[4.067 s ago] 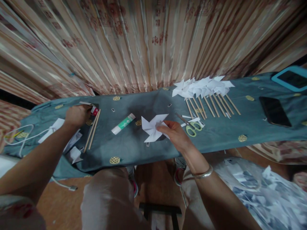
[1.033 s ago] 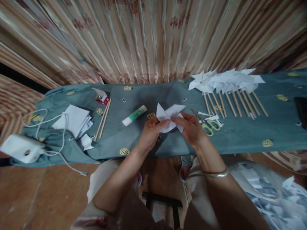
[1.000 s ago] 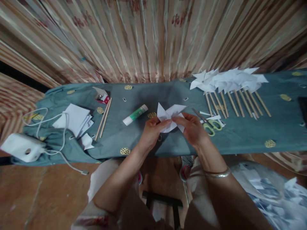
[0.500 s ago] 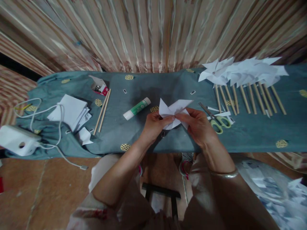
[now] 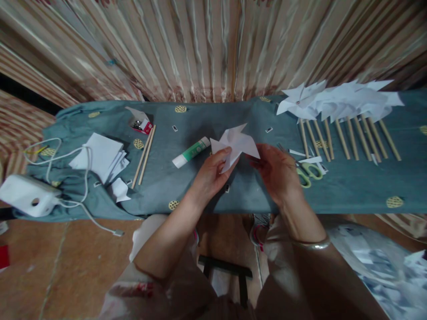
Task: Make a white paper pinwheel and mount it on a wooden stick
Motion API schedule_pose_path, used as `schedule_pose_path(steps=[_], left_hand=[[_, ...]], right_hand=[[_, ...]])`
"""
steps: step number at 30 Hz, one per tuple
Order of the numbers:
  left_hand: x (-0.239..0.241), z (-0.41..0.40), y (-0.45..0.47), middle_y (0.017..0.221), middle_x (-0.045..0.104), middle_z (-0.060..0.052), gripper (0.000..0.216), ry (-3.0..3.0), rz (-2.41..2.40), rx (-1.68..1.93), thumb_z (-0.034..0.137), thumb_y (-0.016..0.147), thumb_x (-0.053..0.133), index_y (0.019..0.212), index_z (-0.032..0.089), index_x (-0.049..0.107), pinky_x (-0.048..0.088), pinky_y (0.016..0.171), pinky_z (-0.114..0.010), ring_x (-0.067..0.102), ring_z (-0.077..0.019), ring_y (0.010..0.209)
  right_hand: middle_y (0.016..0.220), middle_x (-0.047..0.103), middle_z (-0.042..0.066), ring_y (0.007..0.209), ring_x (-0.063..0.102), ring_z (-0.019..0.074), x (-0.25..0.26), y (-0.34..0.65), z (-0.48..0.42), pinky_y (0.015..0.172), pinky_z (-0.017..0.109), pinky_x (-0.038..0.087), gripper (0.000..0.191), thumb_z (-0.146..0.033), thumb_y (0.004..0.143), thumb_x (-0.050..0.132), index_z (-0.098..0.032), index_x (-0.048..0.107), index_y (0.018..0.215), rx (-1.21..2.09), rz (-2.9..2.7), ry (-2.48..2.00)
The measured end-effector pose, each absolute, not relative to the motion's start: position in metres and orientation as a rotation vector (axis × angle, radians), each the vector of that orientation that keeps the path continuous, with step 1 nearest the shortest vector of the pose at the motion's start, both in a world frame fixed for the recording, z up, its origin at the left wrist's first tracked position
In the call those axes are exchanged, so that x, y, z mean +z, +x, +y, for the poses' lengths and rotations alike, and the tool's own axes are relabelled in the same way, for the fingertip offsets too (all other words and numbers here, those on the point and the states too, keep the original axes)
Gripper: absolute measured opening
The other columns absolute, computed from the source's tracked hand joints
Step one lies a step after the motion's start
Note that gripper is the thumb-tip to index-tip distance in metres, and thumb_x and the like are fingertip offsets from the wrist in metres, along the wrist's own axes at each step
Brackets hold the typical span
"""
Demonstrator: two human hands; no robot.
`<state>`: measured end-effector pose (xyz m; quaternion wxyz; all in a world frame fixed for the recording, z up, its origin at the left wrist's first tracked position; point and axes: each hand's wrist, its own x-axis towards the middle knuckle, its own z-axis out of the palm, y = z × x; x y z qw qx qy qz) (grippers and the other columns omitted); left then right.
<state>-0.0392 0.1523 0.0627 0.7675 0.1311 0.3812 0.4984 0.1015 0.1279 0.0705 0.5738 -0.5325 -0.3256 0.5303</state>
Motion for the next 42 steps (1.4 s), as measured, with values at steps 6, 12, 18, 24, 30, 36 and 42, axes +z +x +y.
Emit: schedule_pose_path(steps=[6, 12, 18, 24, 30, 36, 42], left_hand=[[0.067, 0.156, -0.040, 0.083, 0.071, -0.001, 0.009, 0.205, 0.810, 1.125, 0.009, 0.081, 0.062, 0.086, 0.015, 0.066, 0.053, 0.084, -0.023, 0.068, -0.0133, 0.088], [0.078, 0.154, -0.037, 0.071, 0.070, 0.002, 0.023, 0.148, 0.810, 1.092, 0.003, 0.087, 0.051, 0.072, 0.015, 0.064, 0.049, 0.067, -0.015, 0.061, -0.0047, 0.062], [0.070, 0.154, -0.041, 0.066, 0.068, 0.001, 0.010, 0.219, 0.799, 1.043, 0.010, 0.081, 0.062, 0.073, 0.014, 0.066, 0.049, 0.063, -0.018, 0.061, -0.0083, 0.060], [0.061, 0.152, -0.043, 0.065, 0.067, 0.001, 0.003, 0.278, 0.788, 1.034, 0.012, 0.075, 0.067, 0.073, 0.014, 0.067, 0.049, 0.066, -0.019, 0.061, -0.0083, 0.061], [0.058, 0.149, -0.040, 0.058, 0.064, 0.001, 0.004, 0.382, 0.810, 1.039, 0.016, 0.073, 0.069, 0.069, 0.016, 0.068, 0.048, 0.064, -0.022, 0.058, -0.0101, 0.058], [0.061, 0.147, -0.039, 0.054, 0.061, 0.002, 0.009, 0.427, 0.779, 1.055, 0.020, 0.065, 0.075, 0.063, 0.015, 0.067, 0.046, 0.061, -0.022, 0.054, -0.0090, 0.053], [0.062, 0.150, -0.041, 0.069, 0.071, 0.001, 0.008, 0.538, 0.831, 1.196, 0.018, 0.065, 0.075, 0.072, 0.016, 0.071, 0.048, 0.074, -0.024, 0.064, -0.0111, 0.068]], right_hand=[[0.092, 0.075, 0.000, 0.087, 0.066, 0.0203, 0.068, 0.086, 0.118, 0.088, 0.037, 0.049, 0.012, -0.026, 0.082, 0.064, -0.027, 0.075, 0.087, 0.865, -1.387, -1.410], [0.095, 0.076, 0.001, 0.089, 0.067, 0.0218, 0.070, 0.074, 0.116, 0.084, 0.036, 0.050, 0.019, -0.018, 0.087, 0.057, -0.026, 0.074, 0.090, 0.527, -1.739, -1.442], [0.091, 0.076, 0.004, 0.085, 0.068, 0.0226, 0.066, 0.071, 0.119, 0.083, 0.036, 0.050, 0.018, -0.014, 0.086, 0.054, -0.023, 0.070, 0.086, 0.370, -1.912, -1.407], [0.084, 0.076, 0.002, 0.081, 0.069, 0.0214, 0.069, 0.070, 0.116, 0.077, 0.032, 0.052, 0.015, -0.015, 0.081, 0.058, -0.023, 0.070, 0.084, 0.532, -1.832, -1.529], [0.080, 0.078, 0.000, 0.077, 0.072, 0.0217, 0.072, 0.076, 0.118, 0.071, 0.032, 0.053, 0.013, -0.021, 0.077, 0.065, -0.025, 0.074, 0.084, 0.731, -1.711, -1.679], [0.079, 0.078, 0.001, 0.076, 0.073, 0.0225, 0.070, 0.073, 0.118, 0.069, 0.032, 0.053, 0.013, -0.022, 0.076, 0.065, -0.024, 0.074, 0.084, 0.826, -1.693, -1.725], [0.070, 0.072, 0.003, 0.066, 0.068, 0.0219, 0.068, 0.102, 0.123, 0.065, 0.034, 0.051, 0.013, -0.030, 0.077, 0.065, -0.019, 0.071, 0.076, 0.723, -1.535, -1.737]])
